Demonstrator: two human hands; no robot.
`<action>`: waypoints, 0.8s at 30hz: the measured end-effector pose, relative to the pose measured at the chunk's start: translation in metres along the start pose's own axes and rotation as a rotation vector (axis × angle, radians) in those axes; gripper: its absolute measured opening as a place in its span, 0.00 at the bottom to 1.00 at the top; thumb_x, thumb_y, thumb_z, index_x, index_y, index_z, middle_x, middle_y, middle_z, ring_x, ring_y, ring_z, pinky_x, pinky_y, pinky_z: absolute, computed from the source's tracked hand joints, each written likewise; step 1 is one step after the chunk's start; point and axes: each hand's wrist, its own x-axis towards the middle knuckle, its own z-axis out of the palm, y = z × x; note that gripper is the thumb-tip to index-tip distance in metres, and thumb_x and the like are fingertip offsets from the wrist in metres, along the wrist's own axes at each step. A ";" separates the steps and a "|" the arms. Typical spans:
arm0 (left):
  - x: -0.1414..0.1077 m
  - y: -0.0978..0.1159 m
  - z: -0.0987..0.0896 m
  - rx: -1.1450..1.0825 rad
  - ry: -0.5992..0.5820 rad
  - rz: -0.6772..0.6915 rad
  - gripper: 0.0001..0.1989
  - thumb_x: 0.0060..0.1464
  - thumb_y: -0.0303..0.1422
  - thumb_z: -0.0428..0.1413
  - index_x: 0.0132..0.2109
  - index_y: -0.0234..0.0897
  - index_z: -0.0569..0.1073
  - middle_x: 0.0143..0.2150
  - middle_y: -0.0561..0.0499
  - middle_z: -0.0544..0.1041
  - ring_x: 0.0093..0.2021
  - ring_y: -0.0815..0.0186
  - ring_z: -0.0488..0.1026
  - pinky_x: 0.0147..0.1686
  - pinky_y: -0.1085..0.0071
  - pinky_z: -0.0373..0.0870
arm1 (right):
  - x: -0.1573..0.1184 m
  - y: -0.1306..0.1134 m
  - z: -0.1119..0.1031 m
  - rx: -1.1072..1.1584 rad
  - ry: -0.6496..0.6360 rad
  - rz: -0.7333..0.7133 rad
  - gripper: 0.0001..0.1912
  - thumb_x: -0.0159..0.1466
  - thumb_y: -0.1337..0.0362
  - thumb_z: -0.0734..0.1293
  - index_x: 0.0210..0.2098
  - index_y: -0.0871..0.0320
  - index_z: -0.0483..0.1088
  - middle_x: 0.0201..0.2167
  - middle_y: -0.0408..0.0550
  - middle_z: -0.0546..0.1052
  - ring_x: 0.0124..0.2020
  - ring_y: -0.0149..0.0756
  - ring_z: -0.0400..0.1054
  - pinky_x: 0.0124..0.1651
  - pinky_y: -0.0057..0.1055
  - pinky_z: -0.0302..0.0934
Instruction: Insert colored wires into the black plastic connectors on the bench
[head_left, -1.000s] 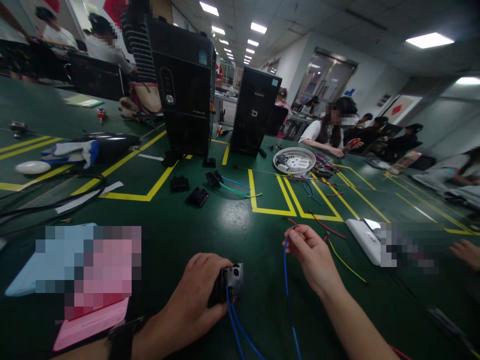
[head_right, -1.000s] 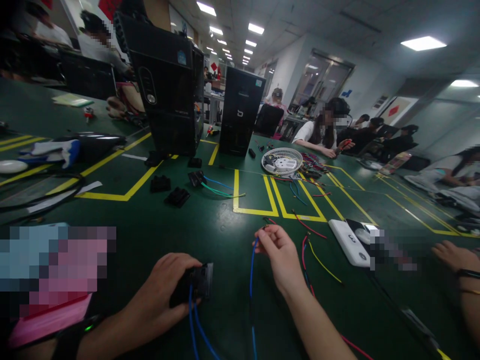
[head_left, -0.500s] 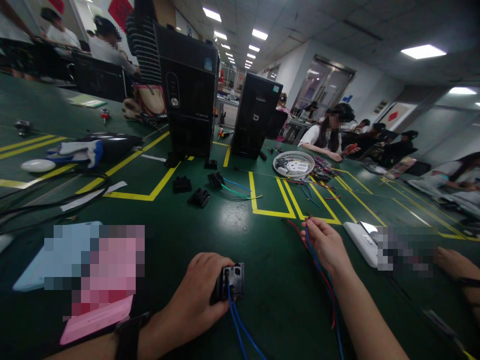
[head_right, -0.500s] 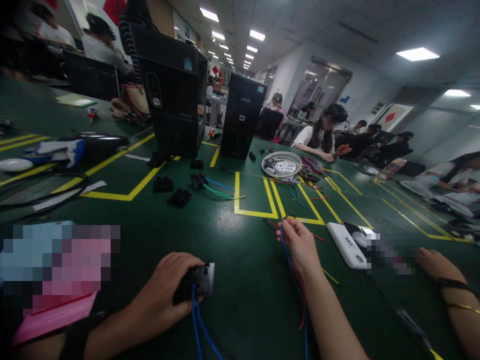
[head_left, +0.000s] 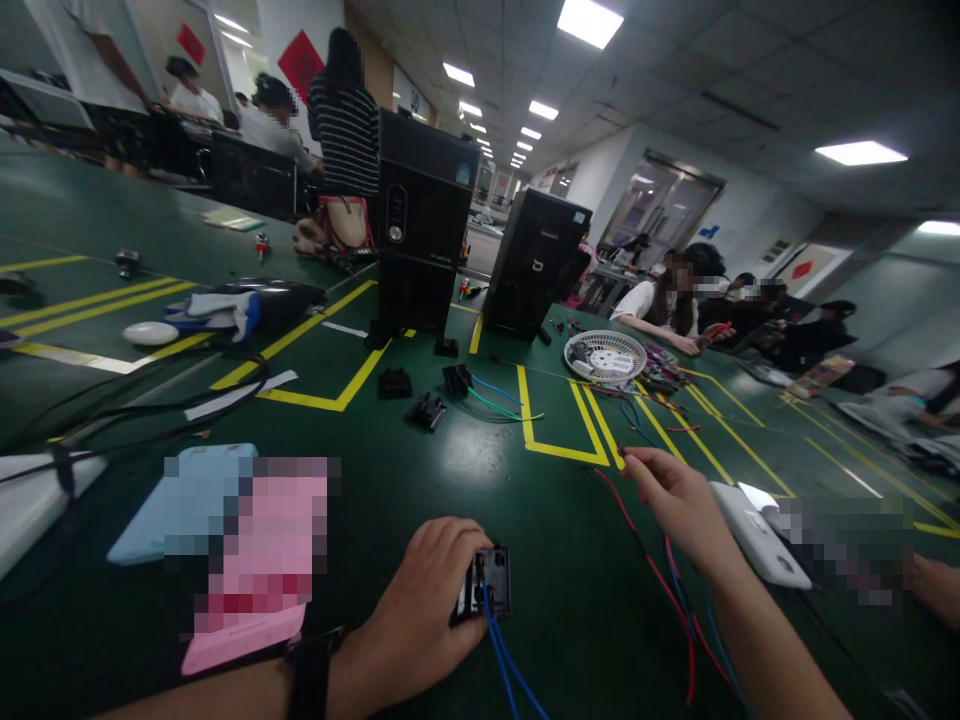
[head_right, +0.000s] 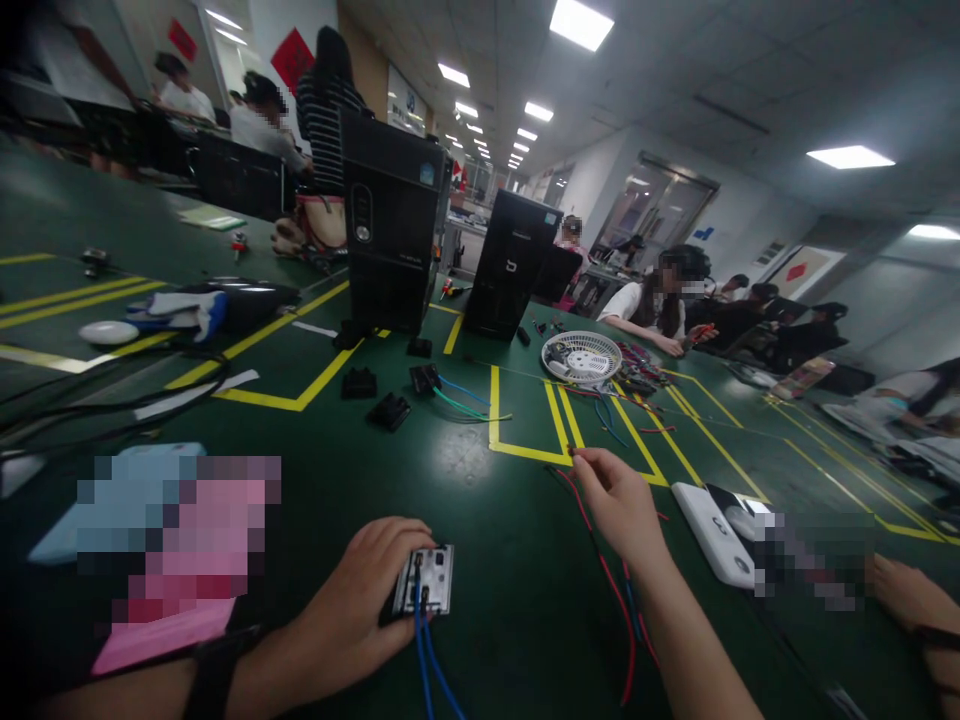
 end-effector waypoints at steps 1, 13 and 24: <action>0.000 0.000 0.000 -0.003 -0.001 -0.003 0.24 0.45 0.23 0.56 0.50 0.42 0.63 0.50 0.50 0.67 0.53 0.58 0.62 0.56 0.55 0.56 | 0.006 -0.009 0.002 -0.049 -0.014 -0.035 0.17 0.58 0.50 0.65 0.35 0.58 0.75 0.26 0.46 0.76 0.23 0.35 0.65 0.26 0.30 0.55; 0.002 0.003 -0.003 -0.040 -0.022 -0.051 0.24 0.41 0.24 0.55 0.49 0.42 0.64 0.50 0.49 0.67 0.52 0.57 0.61 0.56 0.58 0.55 | 0.100 -0.091 0.135 -0.470 -0.212 -0.292 0.15 0.64 0.54 0.62 0.36 0.55 0.76 0.34 0.46 0.78 0.37 0.38 0.71 0.37 0.29 0.60; 0.007 -0.001 -0.005 -0.081 -0.065 -0.095 0.23 0.41 0.26 0.57 0.48 0.42 0.67 0.49 0.50 0.68 0.51 0.58 0.61 0.55 0.60 0.56 | 0.138 -0.070 0.183 -0.791 -0.342 -0.170 0.19 0.65 0.54 0.64 0.51 0.58 0.67 0.47 0.50 0.73 0.45 0.41 0.69 0.47 0.44 0.65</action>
